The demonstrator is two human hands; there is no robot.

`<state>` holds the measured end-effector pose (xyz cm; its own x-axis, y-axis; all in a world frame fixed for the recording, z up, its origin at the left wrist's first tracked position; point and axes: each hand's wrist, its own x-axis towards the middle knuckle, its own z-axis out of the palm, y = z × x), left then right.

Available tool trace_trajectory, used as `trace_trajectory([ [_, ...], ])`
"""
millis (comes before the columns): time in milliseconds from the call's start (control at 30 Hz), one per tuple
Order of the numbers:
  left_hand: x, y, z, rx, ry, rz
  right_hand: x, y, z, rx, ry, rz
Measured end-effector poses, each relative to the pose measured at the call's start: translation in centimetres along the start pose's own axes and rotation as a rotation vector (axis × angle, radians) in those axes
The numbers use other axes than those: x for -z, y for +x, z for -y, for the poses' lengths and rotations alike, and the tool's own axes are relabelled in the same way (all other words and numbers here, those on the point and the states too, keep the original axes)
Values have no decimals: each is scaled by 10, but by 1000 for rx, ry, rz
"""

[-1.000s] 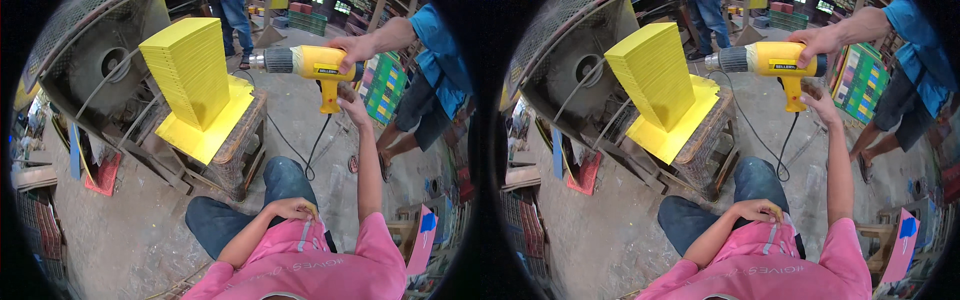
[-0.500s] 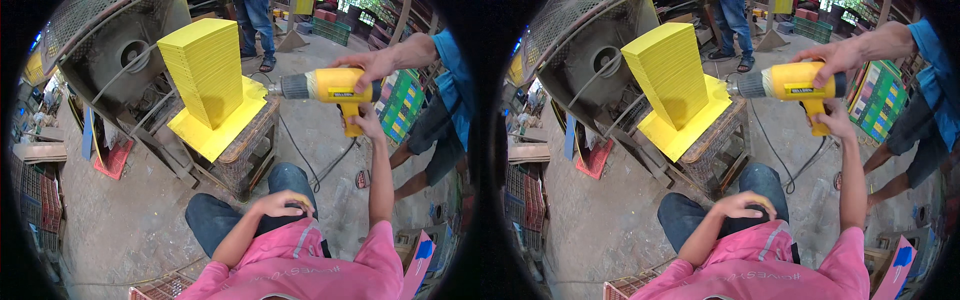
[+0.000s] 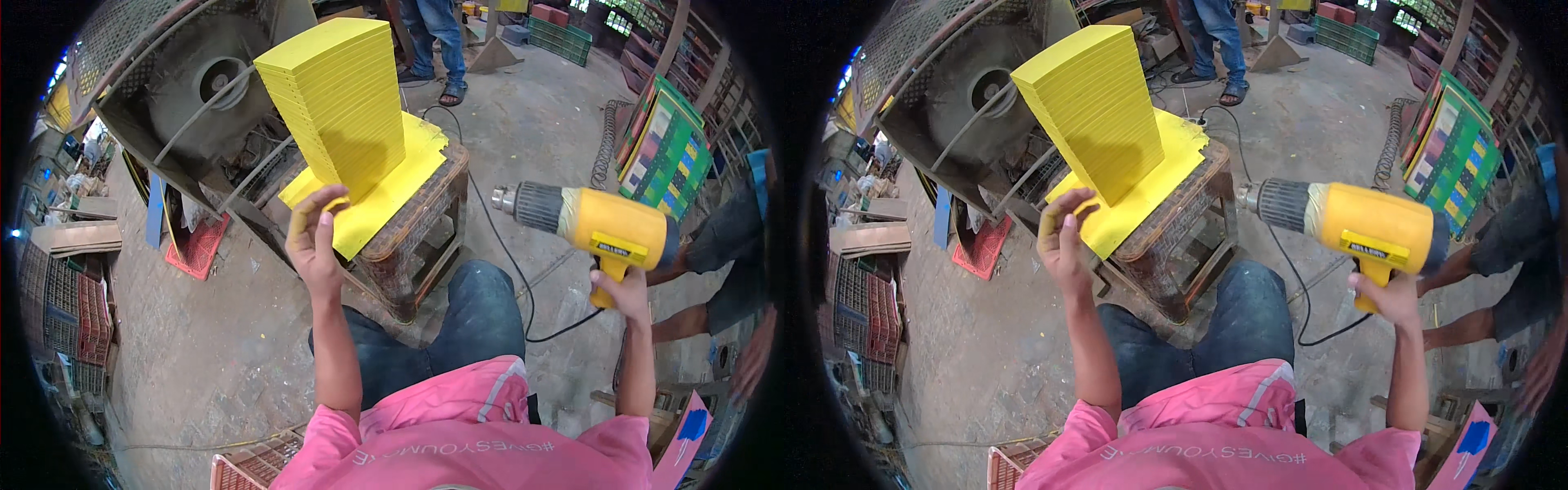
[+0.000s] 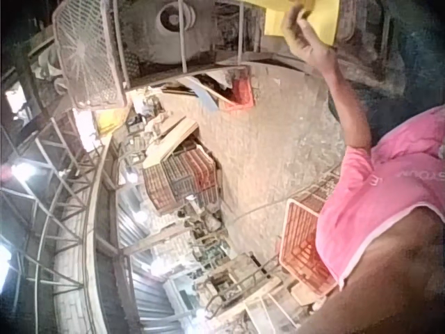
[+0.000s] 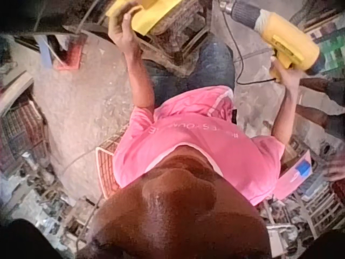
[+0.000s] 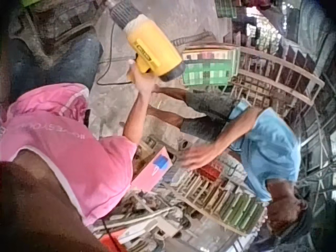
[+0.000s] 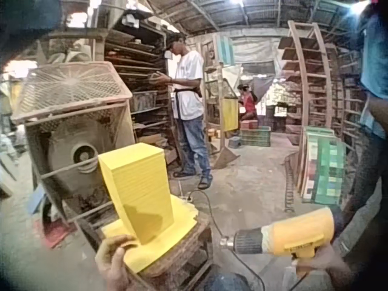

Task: The person uses a yellow heat gun to apply heat to a stack of yellow plastic sheets resting on a wooden stool. The person moves the heat gun around the stack to heat different sides and occasionally touches the plastic with their hand.

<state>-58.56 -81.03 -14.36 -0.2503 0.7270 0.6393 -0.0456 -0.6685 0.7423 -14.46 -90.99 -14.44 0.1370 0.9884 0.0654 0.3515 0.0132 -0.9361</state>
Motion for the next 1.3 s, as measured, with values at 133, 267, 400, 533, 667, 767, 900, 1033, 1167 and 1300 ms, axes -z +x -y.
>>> trace_trajectory([
  [133, 12, 18, 8, -191, 214, -115, -12, -26, 13, -51, 139, 37],
  [267, 19, 34, 11, -243, 301, -145, -25, -44, 38, 19, 146, 37],
  [400, 27, 44, 2, -292, 349, -215, -27, -50, 54, 231, 20, 42],
  [533, 17, 33, -43, -179, 416, -290, -10, -19, 97, -24, 54, 5],
  [667, -18, 0, -107, 182, 374, -157, 25, 24, 165, -39, 307, 27],
  [767, -46, -16, -153, 541, 282, -50, 42, 58, 205, -135, 380, -36],
  [900, -82, 11, -214, 934, 142, 67, 69, 112, 271, -126, 472, -73],
  [1033, -77, 12, -244, 1097, 204, 77, 108, 177, 306, -94, 539, -97],
  [1167, -45, -44, -256, 1431, 348, -289, 134, 243, 330, -98, 589, -107],
  [1300, -69, -70, -283, 1615, 247, -644, 163, 322, 325, -188, 461, 44],
])
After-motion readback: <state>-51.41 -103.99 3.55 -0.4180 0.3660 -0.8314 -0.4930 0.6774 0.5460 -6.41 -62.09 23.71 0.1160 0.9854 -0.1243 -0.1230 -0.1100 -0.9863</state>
